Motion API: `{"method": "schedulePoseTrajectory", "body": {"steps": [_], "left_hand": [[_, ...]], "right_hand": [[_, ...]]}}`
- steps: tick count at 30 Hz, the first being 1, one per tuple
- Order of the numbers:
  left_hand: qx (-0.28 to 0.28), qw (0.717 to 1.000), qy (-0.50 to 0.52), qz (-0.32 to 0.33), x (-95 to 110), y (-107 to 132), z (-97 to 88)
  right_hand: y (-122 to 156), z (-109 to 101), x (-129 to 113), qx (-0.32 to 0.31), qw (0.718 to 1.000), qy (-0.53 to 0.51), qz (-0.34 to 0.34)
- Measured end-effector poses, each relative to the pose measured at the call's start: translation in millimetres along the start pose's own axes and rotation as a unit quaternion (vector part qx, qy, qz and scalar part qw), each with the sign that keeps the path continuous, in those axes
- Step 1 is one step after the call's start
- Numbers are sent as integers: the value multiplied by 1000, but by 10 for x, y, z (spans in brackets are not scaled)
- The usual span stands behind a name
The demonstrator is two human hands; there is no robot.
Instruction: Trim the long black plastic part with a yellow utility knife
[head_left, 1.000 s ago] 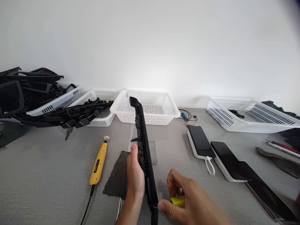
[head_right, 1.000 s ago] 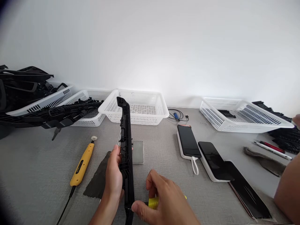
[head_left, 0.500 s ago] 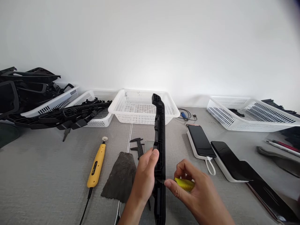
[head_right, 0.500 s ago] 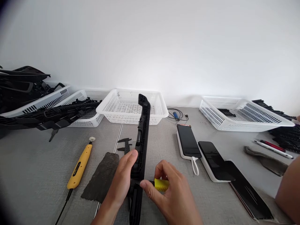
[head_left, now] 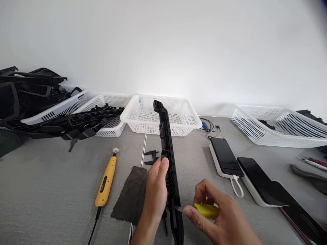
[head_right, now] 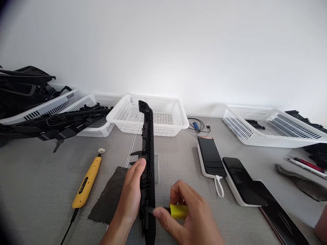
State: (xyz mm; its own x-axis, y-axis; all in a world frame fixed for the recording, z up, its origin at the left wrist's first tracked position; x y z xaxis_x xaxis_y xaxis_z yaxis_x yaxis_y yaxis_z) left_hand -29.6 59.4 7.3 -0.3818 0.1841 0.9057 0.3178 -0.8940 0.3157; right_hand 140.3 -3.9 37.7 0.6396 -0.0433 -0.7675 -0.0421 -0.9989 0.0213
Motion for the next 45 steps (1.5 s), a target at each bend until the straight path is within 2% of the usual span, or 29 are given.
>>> {"method": "schedulePoseTrajectory", "body": {"steps": [2,5,7,10,12,16,18,20,22,26,30,34,37,40,45], "left_hand": [[12,1000,-1,-1,-13,-11,-23],[16,1000,5,5,-4,-31,-28],[11,1000,6,9,26,-34,-15],[-9,1000,-4,16,96,-12,21],[-27,999,-14,15,137,14,43],[-61,998,-34,-6,151,59,65],[-75,997,-36,-9,138,69,77],[-84,996,-27,-8,123,66,92],[-80,997,-18,-9,109,54,94],[-74,997,-20,-14,111,53,73],[-111,991,-73,-25,135,101,73],[-85,986,-125,-69,92,108,25],[-73,983,-137,-94,55,105,-4],[-104,982,-140,-72,66,116,9],[-200,973,-118,-8,119,149,93]], "right_hand": [[-10,9,-26,-26,1000,10,8],[-2,67,-71,-111,992,6,53],[-4,92,-79,-132,988,4,81],[-31,133,-48,-139,987,10,79],[-59,149,-10,-128,990,5,67],[-93,87,36,-36,997,-2,61],[-69,94,29,-55,996,-11,64],[-32,134,14,-109,992,-19,65],[-18,145,4,-114,991,-17,66],[-56,69,-17,-3,999,-7,43],[-68,86,-35,-15,999,-28,30],[-70,20,-19,76,997,-3,30],[-66,1,5,80,996,2,25],[-62,8,37,54,998,-17,27],[-53,23,64,59,996,-48,48]]}}
Point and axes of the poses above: each hand's wrist, its own y-axis away from the middle knuckle, its own z-axis out of the palm, x = y × z, the point moved 4 cm from there along -y, towards the middle knuckle, and after that the axes turned 10 degrees about x, right-handed, at the moved point
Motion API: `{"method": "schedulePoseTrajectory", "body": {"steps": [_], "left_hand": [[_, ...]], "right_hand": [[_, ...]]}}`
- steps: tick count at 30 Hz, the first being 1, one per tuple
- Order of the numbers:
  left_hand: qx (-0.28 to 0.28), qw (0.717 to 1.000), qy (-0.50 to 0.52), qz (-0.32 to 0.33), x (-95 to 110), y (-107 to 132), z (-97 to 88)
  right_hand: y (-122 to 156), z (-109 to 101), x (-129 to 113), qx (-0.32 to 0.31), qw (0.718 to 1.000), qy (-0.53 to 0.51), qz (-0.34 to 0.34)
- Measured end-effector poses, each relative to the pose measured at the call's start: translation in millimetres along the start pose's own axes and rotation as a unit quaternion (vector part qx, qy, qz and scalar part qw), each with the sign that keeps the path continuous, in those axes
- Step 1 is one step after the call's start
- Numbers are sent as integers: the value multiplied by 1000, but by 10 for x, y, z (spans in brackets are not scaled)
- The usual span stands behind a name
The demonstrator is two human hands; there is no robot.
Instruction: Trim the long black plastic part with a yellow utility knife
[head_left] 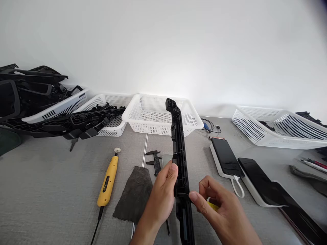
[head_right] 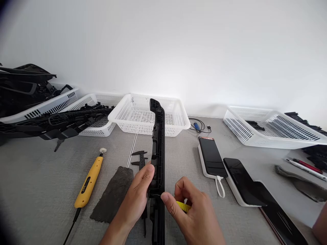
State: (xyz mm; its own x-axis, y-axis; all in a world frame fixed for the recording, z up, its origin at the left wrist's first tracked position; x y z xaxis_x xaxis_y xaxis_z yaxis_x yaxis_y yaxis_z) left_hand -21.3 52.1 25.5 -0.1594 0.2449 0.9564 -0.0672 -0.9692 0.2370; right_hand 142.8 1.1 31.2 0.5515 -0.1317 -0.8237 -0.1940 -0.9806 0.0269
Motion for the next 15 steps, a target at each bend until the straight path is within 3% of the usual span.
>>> {"method": "schedulePoseTrajectory", "body": {"steps": [6,15], "left_hand": [[-16,998,-42,50,49,-15,45],[-28,996,-53,59,86,-2,92]], "right_hand": [[0,-27,29,6,1000,9,15],[3,-29,85,-3,999,3,40]]}}
Point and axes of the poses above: each hand's wrist, its own y-axis away from the middle knuckle, its own z-axis out of the palm, x = y × z, the point moved 4 cm from there along -y, towards the middle knuckle, and after that the axes turned 10 degrees about x, right-handed, at the moved point
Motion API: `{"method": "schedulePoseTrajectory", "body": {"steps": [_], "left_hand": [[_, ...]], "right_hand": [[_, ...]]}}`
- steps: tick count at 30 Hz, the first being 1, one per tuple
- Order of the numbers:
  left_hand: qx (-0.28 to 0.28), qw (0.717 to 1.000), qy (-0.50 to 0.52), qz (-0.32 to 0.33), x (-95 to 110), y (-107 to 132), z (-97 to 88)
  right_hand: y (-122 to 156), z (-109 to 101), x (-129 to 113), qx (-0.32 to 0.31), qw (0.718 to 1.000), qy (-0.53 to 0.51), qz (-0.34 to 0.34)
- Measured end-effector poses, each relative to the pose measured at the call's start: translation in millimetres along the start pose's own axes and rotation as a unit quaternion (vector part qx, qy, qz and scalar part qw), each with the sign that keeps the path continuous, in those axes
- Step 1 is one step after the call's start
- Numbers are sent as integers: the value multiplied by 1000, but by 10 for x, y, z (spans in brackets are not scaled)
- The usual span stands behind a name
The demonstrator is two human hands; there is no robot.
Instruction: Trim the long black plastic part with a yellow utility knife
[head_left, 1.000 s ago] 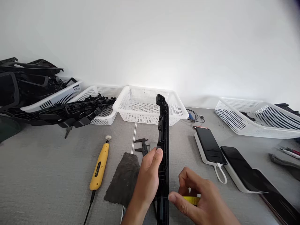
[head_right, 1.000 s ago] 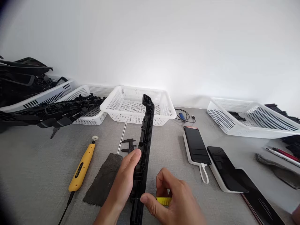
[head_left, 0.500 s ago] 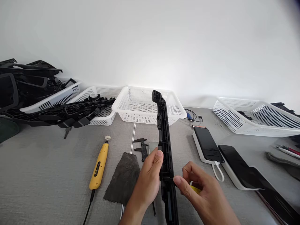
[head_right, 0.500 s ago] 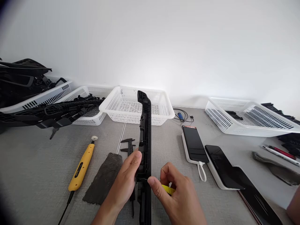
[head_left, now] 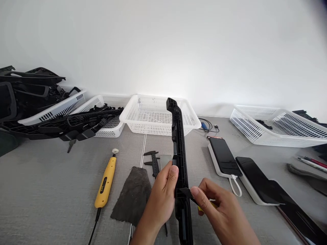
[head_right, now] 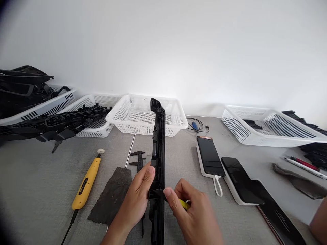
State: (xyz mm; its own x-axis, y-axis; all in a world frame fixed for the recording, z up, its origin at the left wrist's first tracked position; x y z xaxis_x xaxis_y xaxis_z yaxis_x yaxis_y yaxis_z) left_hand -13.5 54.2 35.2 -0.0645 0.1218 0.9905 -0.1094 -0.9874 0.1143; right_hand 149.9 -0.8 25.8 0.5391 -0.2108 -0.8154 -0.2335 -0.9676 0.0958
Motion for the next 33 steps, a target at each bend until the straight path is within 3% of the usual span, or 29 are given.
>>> {"method": "schedulePoseTrajectory", "body": {"steps": [4,8,13,17,22,26,30,33], "left_hand": [[4,1000,2,3,-2,-3,2],[17,1000,-1,15,3,3,-4],[12,1000,1,12,15,9,3],[10,1000,4,7,15,18,9],[6,1000,1,1,16,30,16],[5,1000,6,-3,17,33,13],[-2,1000,-1,-7,3,39,16],[-7,1000,-4,-7,-2,33,21]], "right_hand": [[1,-11,-43,26,1000,-8,9],[9,18,-77,-16,1000,-14,4],[21,-45,-95,27,999,-19,0],[58,-9,-146,-22,999,-21,-28],[44,-35,-140,20,999,-7,-30],[59,-12,-157,-8,998,-14,-53],[57,-52,-136,35,999,-8,-29],[56,-35,-134,0,999,-14,-35]]}}
Point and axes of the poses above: each hand's wrist, its own y-axis away from the middle knuckle, its own z-axis out of the palm, x = y × z, the point moved 4 cm from there along -y, towards the middle knuckle, and after that the axes turned 10 degrees about x, right-handed, at the moved point
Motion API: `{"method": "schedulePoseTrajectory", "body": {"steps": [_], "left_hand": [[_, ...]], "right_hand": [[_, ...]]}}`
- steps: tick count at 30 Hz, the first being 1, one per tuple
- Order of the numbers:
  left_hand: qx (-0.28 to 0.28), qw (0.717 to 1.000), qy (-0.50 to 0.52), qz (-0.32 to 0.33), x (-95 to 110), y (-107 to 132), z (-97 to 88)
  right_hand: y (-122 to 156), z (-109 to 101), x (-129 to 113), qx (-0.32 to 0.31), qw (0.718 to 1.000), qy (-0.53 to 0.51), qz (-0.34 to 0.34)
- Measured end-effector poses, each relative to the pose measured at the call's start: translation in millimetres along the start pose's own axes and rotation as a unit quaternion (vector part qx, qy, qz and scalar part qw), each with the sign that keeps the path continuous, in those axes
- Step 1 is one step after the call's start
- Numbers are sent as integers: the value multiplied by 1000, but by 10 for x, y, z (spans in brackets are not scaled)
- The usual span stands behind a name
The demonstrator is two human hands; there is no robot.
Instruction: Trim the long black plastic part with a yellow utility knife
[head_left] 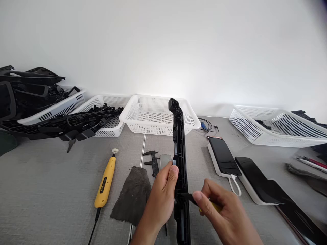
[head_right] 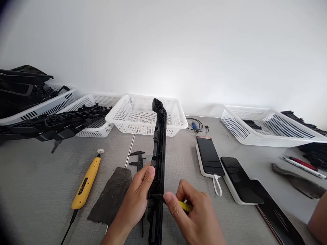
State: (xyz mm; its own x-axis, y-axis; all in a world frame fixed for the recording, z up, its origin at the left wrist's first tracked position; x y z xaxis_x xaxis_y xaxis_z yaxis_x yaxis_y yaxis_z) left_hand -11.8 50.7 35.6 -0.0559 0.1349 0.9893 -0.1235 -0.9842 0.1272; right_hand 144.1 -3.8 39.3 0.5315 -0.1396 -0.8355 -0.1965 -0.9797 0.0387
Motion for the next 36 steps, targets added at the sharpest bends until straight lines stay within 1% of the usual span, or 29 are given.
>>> {"method": "schedulePoseTrajectory", "body": {"steps": [2,3,6,8,13,15,16,19,20,21,24,25,26,27,30,31,32,35,36], "left_hand": [[0,1000,1,3,7,-8,1],[-1,1000,0,5,13,-10,2],[-13,1000,-8,5,32,-8,1],[-29,999,-12,0,41,0,2],[-70,997,-20,-5,49,12,17],[-85,996,-22,-5,56,14,29],[-93,995,-24,-6,60,15,36],[-123,992,-22,-10,69,22,57],[-130,991,-19,-11,68,25,62],[-131,991,-15,-11,66,26,62],[-114,993,4,-17,44,25,53],[-106,994,14,-22,35,24,51],[-101,994,28,-30,28,22,50],[-97,994,46,-37,24,18,51],[-73,992,90,-49,28,-7,38],[-69,991,99,-50,28,-17,34],[-67,991,104,-49,27,-26,31],[-69,989,118,-58,-4,-43,31],[-66,988,123,-63,-19,-46,29]], "right_hand": [[-4,12,13,-16,1000,-4,-2],[-10,6,28,-8,1000,-2,0],[-34,-46,90,48,999,7,13],[-48,-71,114,63,998,12,16],[-75,-63,80,4,1000,27,14],[-83,-73,70,2,1000,25,13],[-87,-88,76,13,1000,22,16],[-99,-168,116,91,995,10,33],[-101,-184,125,103,994,8,35],[-103,-184,128,99,995,7,33],[-101,-114,116,18,1000,13,22],[-100,-91,114,0,1000,15,21],[-101,-81,116,2,1000,16,22],[-105,-82,122,19,999,15,25],[-116,-131,141,114,993,-3,31],[-117,-139,141,126,992,-13,29],[-118,-130,137,114,993,-23,26],[-108,-59,104,9,999,-33,15],[-104,-44,95,-13,999,-28,15]]}}
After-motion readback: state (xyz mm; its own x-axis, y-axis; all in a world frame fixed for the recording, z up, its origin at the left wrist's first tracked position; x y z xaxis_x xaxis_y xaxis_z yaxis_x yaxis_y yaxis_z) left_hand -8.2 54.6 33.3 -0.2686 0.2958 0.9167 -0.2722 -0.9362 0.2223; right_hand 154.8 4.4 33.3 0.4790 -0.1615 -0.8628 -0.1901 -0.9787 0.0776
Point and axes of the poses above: each hand's wrist, its own y-axis away from the middle knuckle, its own z-axis out of the palm, x = y × z, the point moved 4 cm from there along -y, towards the middle knuckle, and after that the axes turned 10 degrees about x, right-handed, at the moved point
